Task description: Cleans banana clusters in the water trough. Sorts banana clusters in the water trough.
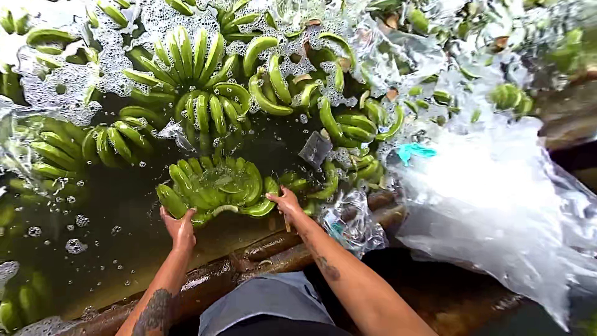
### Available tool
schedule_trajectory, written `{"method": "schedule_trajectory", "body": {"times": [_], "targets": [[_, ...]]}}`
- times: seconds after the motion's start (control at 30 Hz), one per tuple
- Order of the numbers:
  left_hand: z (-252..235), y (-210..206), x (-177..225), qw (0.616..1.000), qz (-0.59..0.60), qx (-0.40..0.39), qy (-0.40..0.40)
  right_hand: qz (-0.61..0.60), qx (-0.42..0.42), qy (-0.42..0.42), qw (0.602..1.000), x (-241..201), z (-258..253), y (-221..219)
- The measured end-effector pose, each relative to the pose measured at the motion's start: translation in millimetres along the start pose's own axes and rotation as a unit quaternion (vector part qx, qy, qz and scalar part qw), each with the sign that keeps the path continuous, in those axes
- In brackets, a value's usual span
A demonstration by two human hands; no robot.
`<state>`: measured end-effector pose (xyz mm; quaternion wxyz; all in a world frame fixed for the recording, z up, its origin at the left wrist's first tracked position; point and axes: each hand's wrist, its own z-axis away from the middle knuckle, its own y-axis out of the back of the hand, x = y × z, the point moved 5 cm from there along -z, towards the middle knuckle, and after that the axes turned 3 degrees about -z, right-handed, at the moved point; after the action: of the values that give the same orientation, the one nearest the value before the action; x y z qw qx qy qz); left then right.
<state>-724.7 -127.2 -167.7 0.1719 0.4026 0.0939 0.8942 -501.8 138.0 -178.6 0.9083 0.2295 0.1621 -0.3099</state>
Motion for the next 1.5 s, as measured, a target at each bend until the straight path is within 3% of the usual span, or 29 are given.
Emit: {"method": "schedule_trajectory", "body": {"times": [0.1,0.23,0.57,0.63,0.73,0.9,1.03,1.2,1.33,1.5], "targets": [[24.6,20.6,34.7,0.996,0.028,-0.011,-0.079,-0.105,-0.028,0.017,0.994,-1.1,18.9,-2.7],[51.6,48.4,65.8,0.989,0.042,-0.002,-0.145,-0.158,-0.049,0.053,0.985,-5.4,54.6,-8.0],[77.4,90.0,49.3,0.985,0.1,0.029,-0.138,-0.177,-0.082,0.12,0.974,-8.3,115.0,-5.1],[73.1,89.1,39.9,0.986,0.108,0.026,-0.125,-0.118,-0.086,0.13,0.981,-11.3,111.2,-0.4],[53.7,87.2,13.3,0.992,0.089,0.018,-0.092,0.07,-0.08,0.158,0.982,-12.2,100.5,31.8],[11.4,64.9,-48.6,0.997,-0.011,-0.03,0.063,0.245,0.043,0.12,0.961,-0.9,84.1,153.0],[6.7,48.3,-72.5,0.991,-0.031,-0.025,0.127,0.316,0.133,0.065,0.937,30.4,86.3,232.0],[26.7,43.1,-66.3,0.99,-0.007,-0.026,0.139,0.396,0.09,-0.023,0.914,71.3,70.3,228.4],[40.2,39.9,-60.2,0.99,0.002,-0.03,0.141,0.414,0.116,-0.076,0.899,95.9,67.3,214.3],[52.0,35.6,-53.8,0.989,0.039,-0.022,0.139,0.424,0.076,-0.016,0.902,100.3,57.0,205.6]]}}
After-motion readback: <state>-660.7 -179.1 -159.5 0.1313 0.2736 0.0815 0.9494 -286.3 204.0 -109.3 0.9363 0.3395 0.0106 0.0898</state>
